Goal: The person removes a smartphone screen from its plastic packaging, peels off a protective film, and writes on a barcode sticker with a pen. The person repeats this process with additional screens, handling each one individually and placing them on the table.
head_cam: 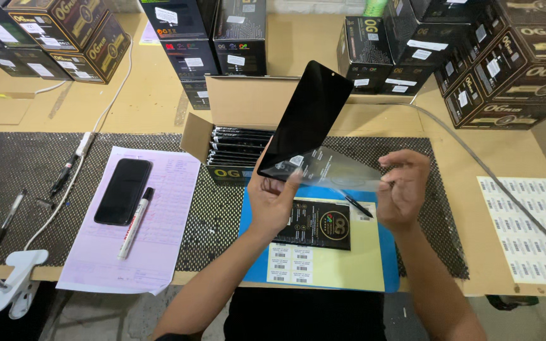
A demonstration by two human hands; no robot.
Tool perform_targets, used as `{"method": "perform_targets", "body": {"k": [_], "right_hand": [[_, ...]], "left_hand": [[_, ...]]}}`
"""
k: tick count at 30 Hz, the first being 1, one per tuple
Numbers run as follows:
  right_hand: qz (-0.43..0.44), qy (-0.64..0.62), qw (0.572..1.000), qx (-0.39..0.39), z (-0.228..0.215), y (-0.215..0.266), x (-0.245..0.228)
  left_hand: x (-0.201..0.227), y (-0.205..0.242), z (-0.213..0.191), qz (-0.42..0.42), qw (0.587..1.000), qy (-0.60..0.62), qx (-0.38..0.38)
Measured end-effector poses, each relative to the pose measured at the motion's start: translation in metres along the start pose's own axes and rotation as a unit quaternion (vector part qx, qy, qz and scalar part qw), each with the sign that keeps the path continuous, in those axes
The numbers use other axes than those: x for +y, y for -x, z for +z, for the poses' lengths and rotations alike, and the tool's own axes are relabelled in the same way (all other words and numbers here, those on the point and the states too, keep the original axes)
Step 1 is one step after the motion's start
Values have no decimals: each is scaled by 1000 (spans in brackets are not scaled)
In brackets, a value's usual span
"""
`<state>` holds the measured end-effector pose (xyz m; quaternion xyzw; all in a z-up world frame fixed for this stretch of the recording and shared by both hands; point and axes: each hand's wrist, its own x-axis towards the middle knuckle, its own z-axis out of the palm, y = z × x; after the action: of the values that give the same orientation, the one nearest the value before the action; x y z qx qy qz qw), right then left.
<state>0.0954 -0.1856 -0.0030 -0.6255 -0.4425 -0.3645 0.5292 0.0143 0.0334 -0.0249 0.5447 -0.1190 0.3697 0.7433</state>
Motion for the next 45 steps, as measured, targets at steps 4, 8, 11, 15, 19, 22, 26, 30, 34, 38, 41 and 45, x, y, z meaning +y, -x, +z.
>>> {"method": "perform_targets", "body": {"k": [4,8,11,15,19,22,26,30,34,38,41,45], "right_hand": [[-21,-6,1000,12,-5,2,18],[1,-23,999,36,-7,-5,19],[25,-57,997,56,-9,-1,21],[36,-116,990,76,-11,2,30],[40,-106,991,75,-11,3,24],[28,-124,990,54,-14,8,24],[3,-122,992,34,-16,12,23],[11,-142,990,17,-15,10,11],[33,-167,985,6,-13,10,6],[28,-179,983,-15,-10,12,7],[30,-174,984,-24,-9,12,4],[23,-160,986,-38,-8,13,2]], "left_hand": [[4,-3,3,12,999,38,-23],[6,-8,6,27,994,90,-60],[9,-5,5,12,991,106,-84],[18,-9,4,-44,986,116,-111],[7,-11,-3,-51,983,136,-110],[-3,-9,-10,-66,981,145,-113],[-10,-10,-14,-82,977,155,-124],[3,-13,-14,-100,978,136,-121],[-31,-2,-30,-126,976,144,-100],[11,-16,-11,-106,980,135,-102],[8,-12,-17,-115,983,111,-93],[25,-18,-10,-128,985,83,-80]]}}
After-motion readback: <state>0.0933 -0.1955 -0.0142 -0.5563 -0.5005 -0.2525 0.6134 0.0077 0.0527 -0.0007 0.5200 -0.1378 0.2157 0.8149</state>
